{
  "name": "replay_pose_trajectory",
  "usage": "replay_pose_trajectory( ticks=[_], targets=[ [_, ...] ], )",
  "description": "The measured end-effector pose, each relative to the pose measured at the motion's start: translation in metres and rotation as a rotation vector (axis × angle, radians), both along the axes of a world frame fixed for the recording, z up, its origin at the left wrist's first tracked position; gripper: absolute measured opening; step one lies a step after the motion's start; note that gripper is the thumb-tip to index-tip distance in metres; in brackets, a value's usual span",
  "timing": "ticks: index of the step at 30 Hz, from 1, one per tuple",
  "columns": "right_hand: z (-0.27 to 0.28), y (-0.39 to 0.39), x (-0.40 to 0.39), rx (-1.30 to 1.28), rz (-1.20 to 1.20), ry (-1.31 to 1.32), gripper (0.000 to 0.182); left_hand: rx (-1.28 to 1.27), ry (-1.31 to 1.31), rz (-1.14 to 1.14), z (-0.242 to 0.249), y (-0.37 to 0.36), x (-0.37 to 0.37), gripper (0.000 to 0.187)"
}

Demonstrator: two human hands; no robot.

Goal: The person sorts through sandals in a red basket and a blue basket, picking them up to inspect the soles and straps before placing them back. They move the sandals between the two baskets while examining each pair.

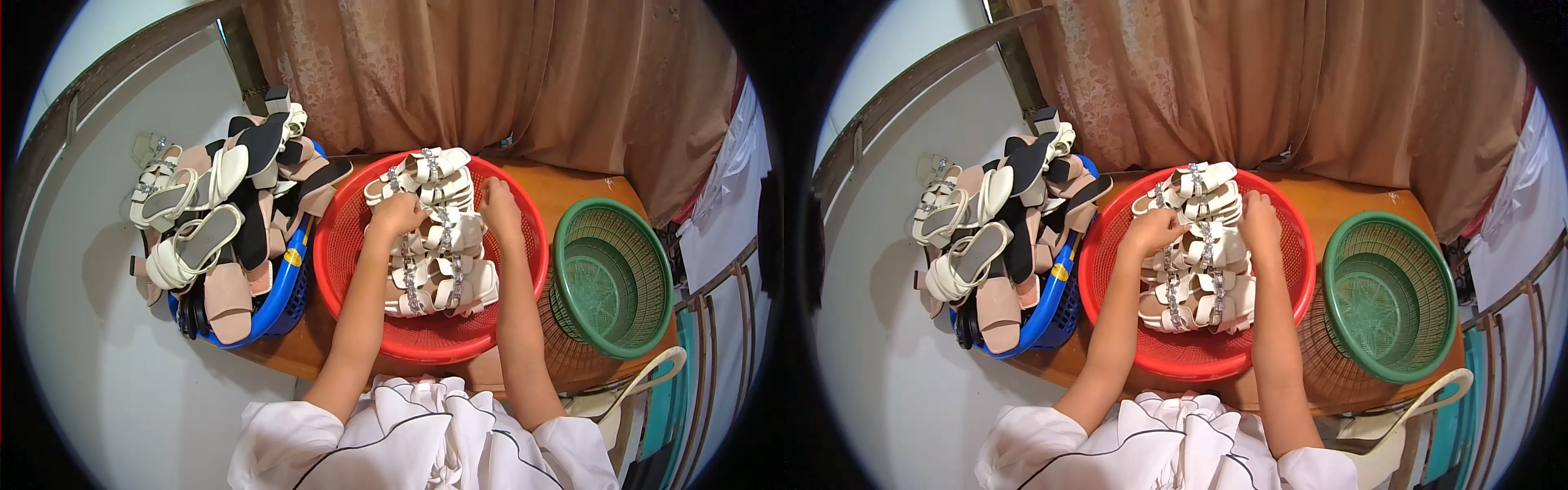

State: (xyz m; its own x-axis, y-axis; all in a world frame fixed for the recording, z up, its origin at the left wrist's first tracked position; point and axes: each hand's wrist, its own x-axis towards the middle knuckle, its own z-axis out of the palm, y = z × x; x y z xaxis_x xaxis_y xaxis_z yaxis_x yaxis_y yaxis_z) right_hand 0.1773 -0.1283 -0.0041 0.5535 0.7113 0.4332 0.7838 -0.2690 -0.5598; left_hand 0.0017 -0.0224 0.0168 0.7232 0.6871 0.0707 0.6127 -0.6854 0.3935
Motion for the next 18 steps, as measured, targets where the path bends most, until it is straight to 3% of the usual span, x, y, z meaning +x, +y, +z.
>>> replay_pose_trajectory(
  ticks=[3,7,10,14,18],
  targets=[
    [-0.001,0.013,-0.014,0.23,0.076,-0.216,0.018,0.167,-0.307,0.071,0.006,-0.007,0.001,0.024],
    [0.016,0.009,-0.048,0.341,0.139,-0.267,0.022,0.311,-0.64,0.121,0.03,-0.02,-0.002,0.018],
    [0.024,0.007,-0.065,0.439,0.237,-0.274,0.024,0.373,-0.742,0.194,0.043,-0.032,-0.014,0.018],
    [0.033,0.004,-0.082,0.48,0.381,-0.312,0.022,0.331,-0.864,0.273,0.045,-0.052,-0.037,0.032],
    [0.037,0.004,-0.103,0.519,0.508,-0.328,0.019,0.469,-0.836,0.282,0.043,-0.057,-0.071,0.038]
  ],
)
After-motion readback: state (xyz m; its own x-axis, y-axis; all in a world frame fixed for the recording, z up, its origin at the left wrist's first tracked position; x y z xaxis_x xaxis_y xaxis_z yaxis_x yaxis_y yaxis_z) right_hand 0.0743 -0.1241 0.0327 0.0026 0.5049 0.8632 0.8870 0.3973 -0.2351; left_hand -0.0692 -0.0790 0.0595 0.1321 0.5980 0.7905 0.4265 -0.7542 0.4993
